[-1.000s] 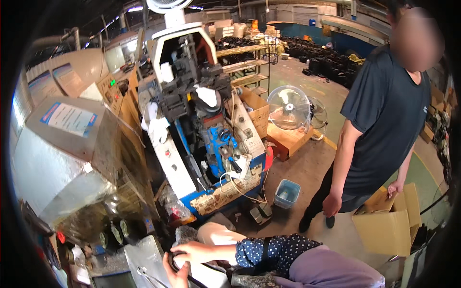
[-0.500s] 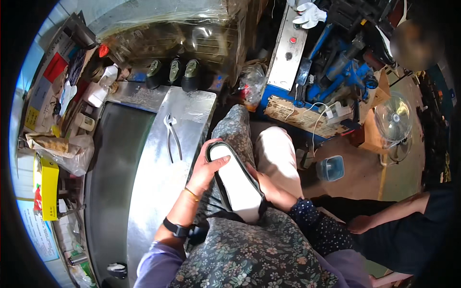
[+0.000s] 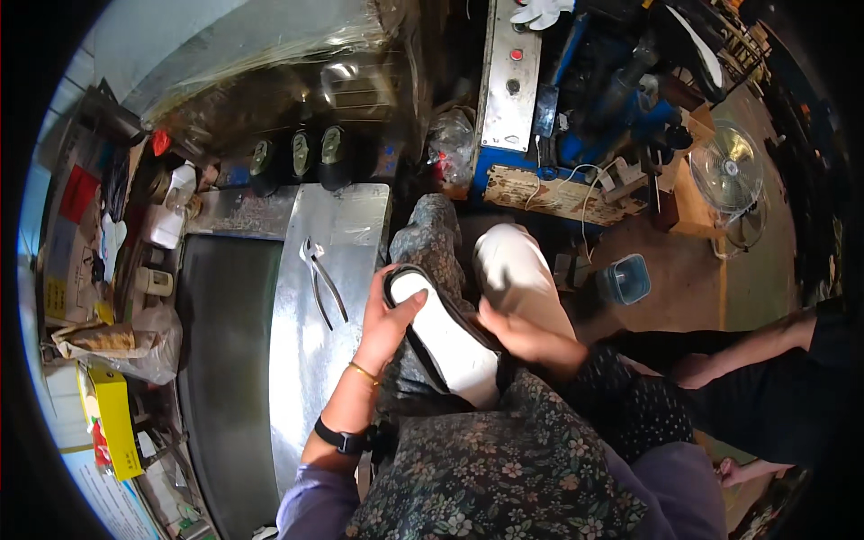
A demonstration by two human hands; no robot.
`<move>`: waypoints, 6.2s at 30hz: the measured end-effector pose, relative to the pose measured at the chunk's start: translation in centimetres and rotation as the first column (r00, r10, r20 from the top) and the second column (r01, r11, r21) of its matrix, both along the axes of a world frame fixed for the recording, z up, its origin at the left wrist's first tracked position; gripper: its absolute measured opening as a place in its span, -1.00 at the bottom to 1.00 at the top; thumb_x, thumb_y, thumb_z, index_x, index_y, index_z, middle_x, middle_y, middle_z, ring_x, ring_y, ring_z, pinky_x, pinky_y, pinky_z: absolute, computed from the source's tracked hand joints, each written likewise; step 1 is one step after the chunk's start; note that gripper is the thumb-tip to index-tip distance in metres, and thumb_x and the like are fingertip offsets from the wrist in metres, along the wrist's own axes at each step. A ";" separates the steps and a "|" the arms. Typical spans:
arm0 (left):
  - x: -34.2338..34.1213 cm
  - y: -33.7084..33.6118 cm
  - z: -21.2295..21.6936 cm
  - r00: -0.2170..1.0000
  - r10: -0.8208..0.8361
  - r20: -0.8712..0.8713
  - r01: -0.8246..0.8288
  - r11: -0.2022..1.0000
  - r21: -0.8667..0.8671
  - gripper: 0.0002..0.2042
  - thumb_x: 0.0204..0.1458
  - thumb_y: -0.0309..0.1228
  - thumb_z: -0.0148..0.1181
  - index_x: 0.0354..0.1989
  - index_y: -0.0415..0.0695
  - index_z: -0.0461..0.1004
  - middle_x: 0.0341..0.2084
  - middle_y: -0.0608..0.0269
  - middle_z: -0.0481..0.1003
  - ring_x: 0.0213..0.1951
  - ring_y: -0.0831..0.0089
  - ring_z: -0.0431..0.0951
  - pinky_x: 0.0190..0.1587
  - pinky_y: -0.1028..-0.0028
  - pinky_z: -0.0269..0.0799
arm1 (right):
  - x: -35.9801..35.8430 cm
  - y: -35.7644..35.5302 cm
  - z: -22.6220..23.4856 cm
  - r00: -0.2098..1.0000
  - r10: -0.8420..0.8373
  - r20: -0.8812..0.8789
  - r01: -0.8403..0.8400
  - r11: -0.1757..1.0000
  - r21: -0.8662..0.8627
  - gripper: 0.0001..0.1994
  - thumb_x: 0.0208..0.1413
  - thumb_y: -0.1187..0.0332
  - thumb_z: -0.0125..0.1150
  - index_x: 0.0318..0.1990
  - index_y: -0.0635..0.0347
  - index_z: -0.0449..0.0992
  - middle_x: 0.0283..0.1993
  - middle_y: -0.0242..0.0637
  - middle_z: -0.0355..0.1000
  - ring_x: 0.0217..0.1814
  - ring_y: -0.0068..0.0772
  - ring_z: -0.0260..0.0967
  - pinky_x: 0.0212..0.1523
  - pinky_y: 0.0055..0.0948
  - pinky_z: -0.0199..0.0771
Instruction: Operate a shoe lasting machine and inspect shoe components on a conveyor.
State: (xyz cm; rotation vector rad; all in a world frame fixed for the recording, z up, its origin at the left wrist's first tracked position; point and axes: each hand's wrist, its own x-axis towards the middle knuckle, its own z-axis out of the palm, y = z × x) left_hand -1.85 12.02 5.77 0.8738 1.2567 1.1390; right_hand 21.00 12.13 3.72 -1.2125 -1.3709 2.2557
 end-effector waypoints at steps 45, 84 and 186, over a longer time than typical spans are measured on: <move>-12.3 -13.5 -5.9 0.964 0.249 -0.090 -0.263 0.938 -0.224 -0.30 0.01 -0.36 0.32 0.29 -0.36 0.12 0.20 -0.19 0.26 0.19 0.01 0.31 0.21 0.21 0.24 | 5.8 14.0 13.9 0.949 -0.263 0.174 -0.102 0.266 0.958 -0.66 0.21 0.15 0.09 0.00 0.15 0.53 -0.15 -0.09 0.55 -0.18 -0.09 0.54 -0.11 -0.27 0.52; 4.3 2.8 -2.0 0.987 0.128 0.098 -0.130 0.991 0.013 -0.71 0.23 -0.22 -0.03 -0.19 -0.19 0.52 -0.20 0.28 0.49 -0.09 0.47 0.43 0.08 0.50 0.26 | 1.2 -0.3 6.3 0.974 -0.222 0.043 0.022 0.285 0.958 -0.61 0.02 0.35 0.32 0.01 0.29 0.49 0.11 0.00 0.40 0.07 -0.01 0.44 0.04 -0.24 0.47; 0.6 -3.7 3.7 0.776 0.536 0.333 -0.502 0.844 -0.188 -0.78 0.20 -0.25 0.05 -0.30 -0.16 0.47 -0.39 0.34 0.46 -0.33 0.55 0.43 -0.20 0.53 0.36 | -1.8 -3.7 9.4 0.813 -0.248 0.527 -0.520 0.098 0.848 -0.66 0.12 0.21 0.20 -0.26 0.43 0.47 0.09 0.30 0.33 -0.06 0.08 0.37 0.03 -0.18 0.37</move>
